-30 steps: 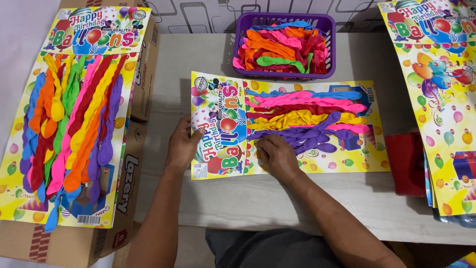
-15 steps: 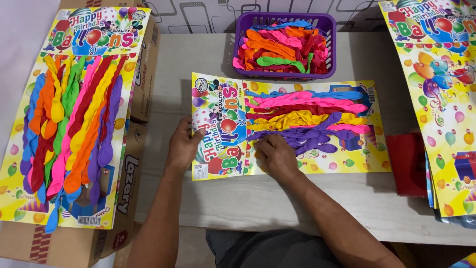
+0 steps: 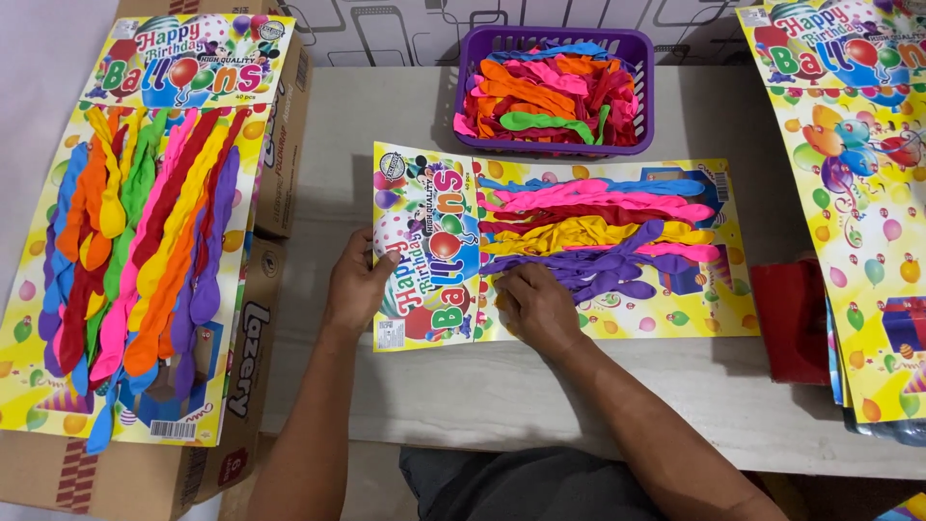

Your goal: Attaching individual balloons to a cardboard display sheet for retail packaging

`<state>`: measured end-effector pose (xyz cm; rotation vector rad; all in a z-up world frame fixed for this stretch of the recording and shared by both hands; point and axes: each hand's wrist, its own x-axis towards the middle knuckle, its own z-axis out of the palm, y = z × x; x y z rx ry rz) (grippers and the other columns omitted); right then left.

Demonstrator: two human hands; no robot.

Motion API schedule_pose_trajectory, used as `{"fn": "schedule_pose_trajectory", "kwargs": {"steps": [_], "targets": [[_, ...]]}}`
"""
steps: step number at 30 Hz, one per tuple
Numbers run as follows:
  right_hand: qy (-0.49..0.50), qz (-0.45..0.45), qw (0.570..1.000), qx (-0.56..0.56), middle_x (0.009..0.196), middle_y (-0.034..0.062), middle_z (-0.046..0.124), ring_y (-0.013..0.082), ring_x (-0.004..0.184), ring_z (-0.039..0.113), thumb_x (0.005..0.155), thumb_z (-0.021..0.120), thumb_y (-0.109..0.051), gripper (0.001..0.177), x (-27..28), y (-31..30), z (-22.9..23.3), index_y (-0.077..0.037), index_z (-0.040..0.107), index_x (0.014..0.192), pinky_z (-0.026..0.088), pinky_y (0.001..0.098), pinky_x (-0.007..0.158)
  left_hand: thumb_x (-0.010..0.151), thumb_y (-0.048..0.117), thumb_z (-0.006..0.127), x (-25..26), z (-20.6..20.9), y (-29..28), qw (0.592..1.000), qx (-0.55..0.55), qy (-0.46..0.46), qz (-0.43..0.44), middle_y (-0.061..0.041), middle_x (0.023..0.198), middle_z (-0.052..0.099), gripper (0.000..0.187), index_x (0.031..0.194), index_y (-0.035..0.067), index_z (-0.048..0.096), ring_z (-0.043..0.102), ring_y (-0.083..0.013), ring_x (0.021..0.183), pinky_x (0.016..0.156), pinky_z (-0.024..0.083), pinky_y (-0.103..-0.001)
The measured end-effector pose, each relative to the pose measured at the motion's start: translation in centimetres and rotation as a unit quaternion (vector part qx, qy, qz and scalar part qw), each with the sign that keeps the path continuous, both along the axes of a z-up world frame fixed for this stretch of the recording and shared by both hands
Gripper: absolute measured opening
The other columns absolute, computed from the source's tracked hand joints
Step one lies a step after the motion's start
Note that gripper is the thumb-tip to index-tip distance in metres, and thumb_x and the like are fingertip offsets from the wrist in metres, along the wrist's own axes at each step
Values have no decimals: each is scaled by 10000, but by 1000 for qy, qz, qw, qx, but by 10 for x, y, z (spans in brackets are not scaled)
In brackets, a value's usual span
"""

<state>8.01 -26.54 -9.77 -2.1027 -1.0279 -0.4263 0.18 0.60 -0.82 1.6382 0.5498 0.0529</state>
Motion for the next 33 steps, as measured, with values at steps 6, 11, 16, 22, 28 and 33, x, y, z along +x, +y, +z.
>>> {"fn": "schedule_pose_trajectory", "kwargs": {"steps": [6,11,16,22,28,33], "targets": [[25,-17,999,-22,862,84,673,296,868,698,935,683,-118,194,-5,2,26,-152,720,1122,572,408,771,1021,161,624,-2,12,-5,998,57,9,1,-221,978,735,427,1417,52,506,746,-310,812,807,600,-447],[133,21,984,-117,1128,113,682,378,996,705,934,678,-168,291,2,-16,66,-186,682,1224,584,483,848,1004,178,651,6,-1,-1,985,155,65,25,-274,1132,726,451,1419,50,529,730,-379,982,829,567,-486],[190,52,965,-171,1144,146,677,449,1034,698,869,715,-126,340,26,-61,77,-186,697,1203,573,545,881,996,191,656,12,7,-6,975,183,118,44,-247,1183,722,472,1431,54,533,725,-365,1030,841,569,-462],[223,-33,958,-176,1121,126,714,412,1067,714,866,736,-113,285,56,-126,66,-187,750,1141,578,501,904,973,157,696,13,-19,-4,952,284,109,41,-243,1131,704,479,1401,3,546,702,-380,998,788,551,-466],[81,-97,976,-175,1307,65,626,351,1230,609,832,771,-338,407,52,-142,45,-269,724,1230,504,502,969,778,119,872,29,-68,-41,845,508,-149,-71,-234,1199,643,519,1241,17,661,580,-417,1219,1064,407,-501],[77,-75,970,-218,1460,96,546,369,1451,447,748,840,-367,600,49,-128,41,-280,675,1318,395,610,1093,712,342,906,52,-82,-95,801,492,-261,-219,-152,1302,560,677,1279,80,646,500,-386,1329,1006,441,-500]]}}
